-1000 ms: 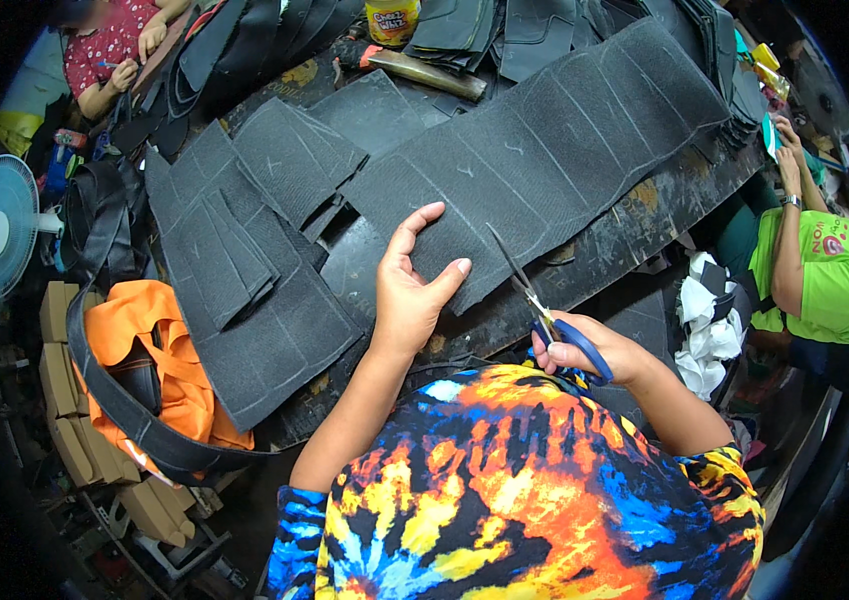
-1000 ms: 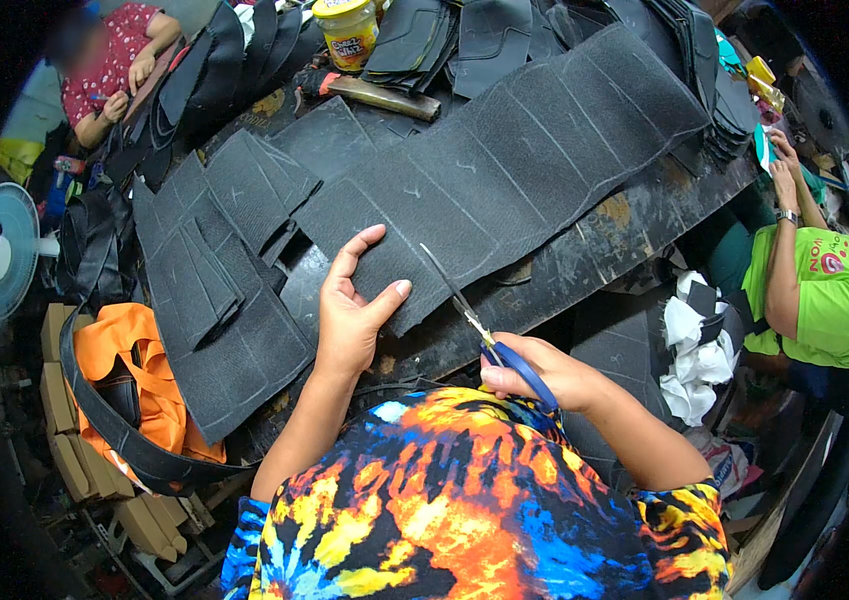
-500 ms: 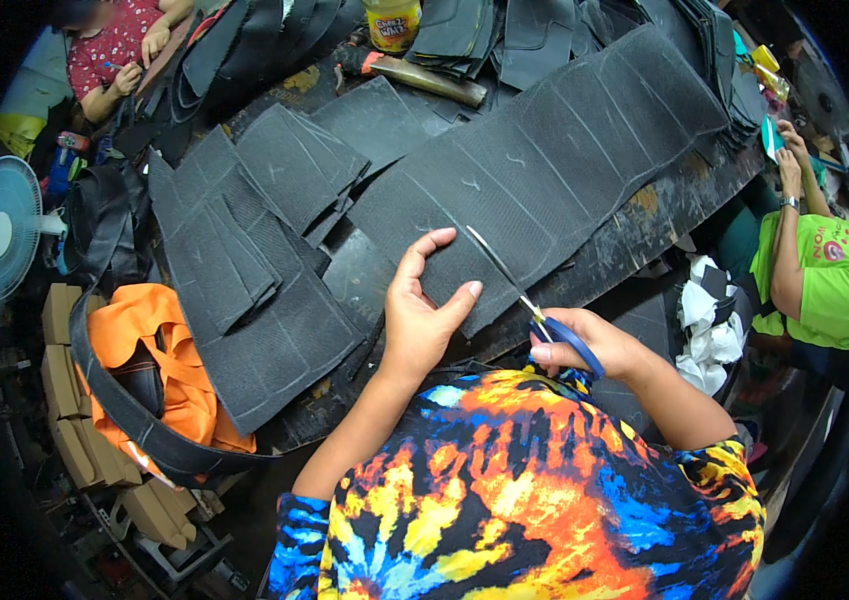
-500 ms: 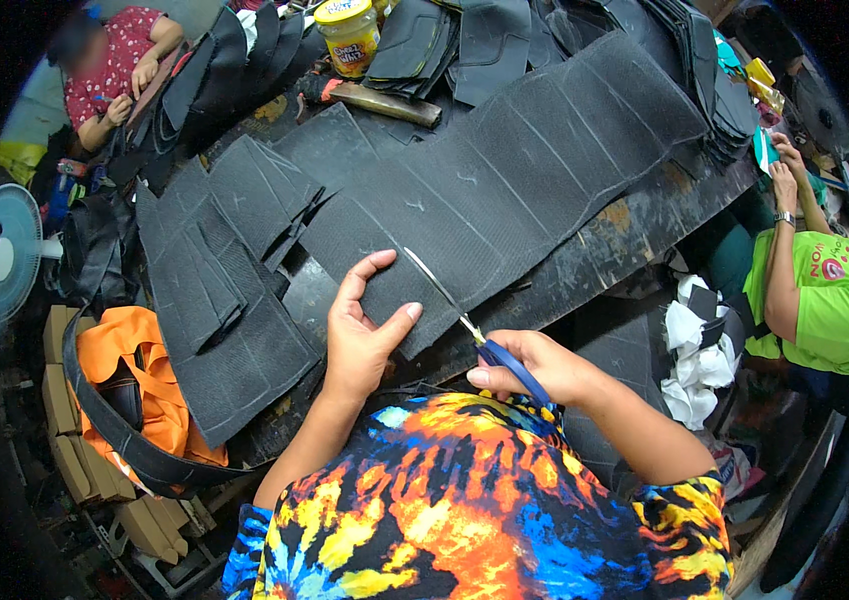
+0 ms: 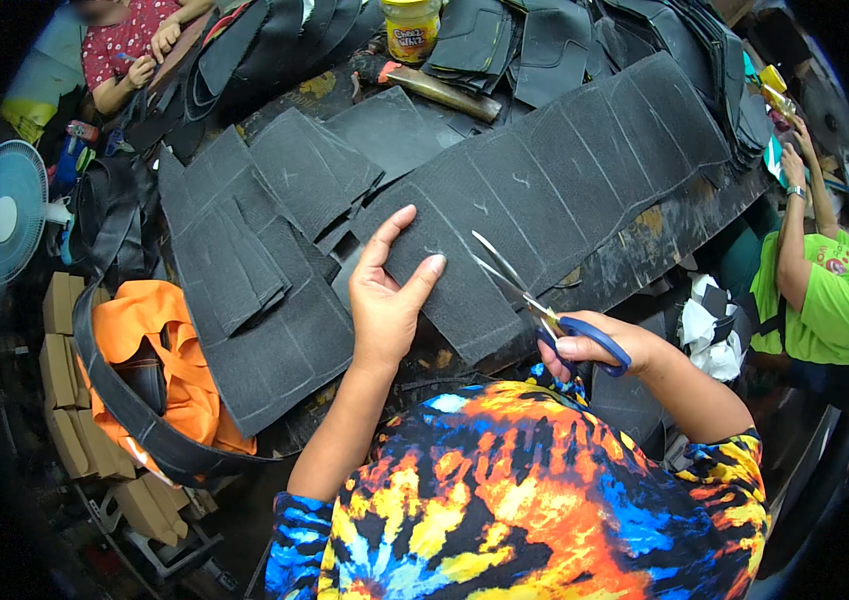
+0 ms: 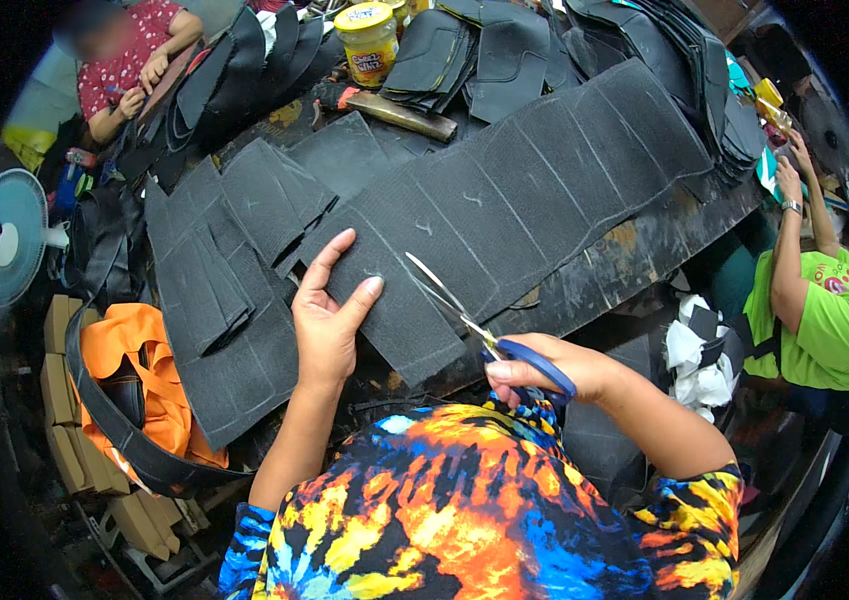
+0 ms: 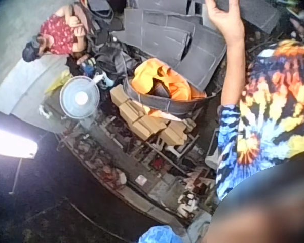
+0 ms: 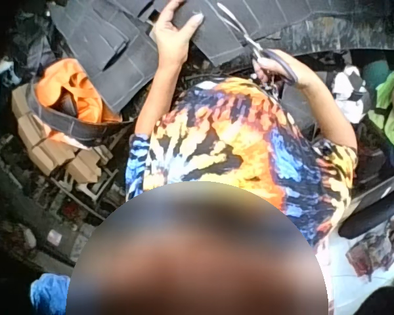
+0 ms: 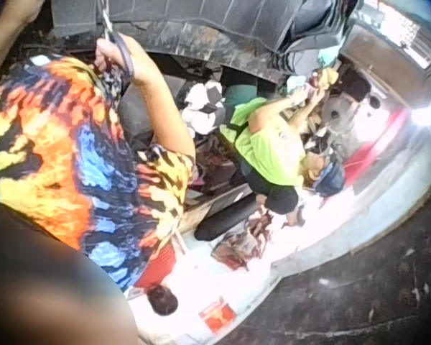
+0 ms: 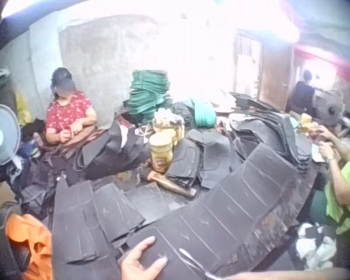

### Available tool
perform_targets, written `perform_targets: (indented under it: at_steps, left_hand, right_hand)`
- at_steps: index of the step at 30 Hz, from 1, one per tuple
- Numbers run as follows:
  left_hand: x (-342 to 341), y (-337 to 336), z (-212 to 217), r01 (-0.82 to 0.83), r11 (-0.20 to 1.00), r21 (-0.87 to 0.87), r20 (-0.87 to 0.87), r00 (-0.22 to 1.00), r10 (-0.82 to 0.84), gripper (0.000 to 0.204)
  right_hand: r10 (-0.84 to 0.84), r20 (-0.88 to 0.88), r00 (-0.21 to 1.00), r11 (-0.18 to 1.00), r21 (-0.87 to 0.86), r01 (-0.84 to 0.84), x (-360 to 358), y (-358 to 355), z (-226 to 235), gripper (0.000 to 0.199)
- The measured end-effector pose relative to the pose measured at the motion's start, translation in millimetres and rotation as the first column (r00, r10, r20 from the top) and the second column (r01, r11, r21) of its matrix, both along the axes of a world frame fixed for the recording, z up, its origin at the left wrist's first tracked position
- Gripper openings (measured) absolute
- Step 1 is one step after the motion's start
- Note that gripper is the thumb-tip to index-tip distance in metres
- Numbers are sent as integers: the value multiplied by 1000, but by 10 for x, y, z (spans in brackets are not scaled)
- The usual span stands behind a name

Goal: The person uses scissors to cut a large sheet of black material into smaller rectangular pieces. They repeatedly position the material, cut along marked lines, and set the cut pieces aside on the table.

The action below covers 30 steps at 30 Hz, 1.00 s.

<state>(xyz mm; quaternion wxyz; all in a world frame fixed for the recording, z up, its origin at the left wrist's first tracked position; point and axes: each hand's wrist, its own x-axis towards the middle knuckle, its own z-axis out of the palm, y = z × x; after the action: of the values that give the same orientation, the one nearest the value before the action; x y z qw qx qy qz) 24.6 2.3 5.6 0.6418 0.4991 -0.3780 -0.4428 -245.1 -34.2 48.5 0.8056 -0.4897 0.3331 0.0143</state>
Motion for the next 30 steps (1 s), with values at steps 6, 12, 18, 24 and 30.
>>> perform_targets:
  at_steps: [6,12,18,24,30]
  left_hand:
    - [-145,108,-13,-35,999,-5,0,999,35,58]
    - [-119,121,22,-48,999,-23,-2,999,48,58]
    - [-192,178,34,-28,998,-64,93,995,34,57]
    - [-162,228,67,-52,997,-56,2,999,52,56]
    - [-96,239,56,1,999,-44,4,1000,-1,56]
  right_hand:
    - [-41,-8,999,994,-98,40,321,-68,-48,36]
    - [-119,-79,990,985,-136,107,412,41,-74,29]
    - [-114,80,990,980,-156,126,538,-117,-72,37]
    - [-179,61,982,966,-177,187,666,-115,-107,26]
    - [-186,44,982,961,-202,191,679,-84,-131,25]
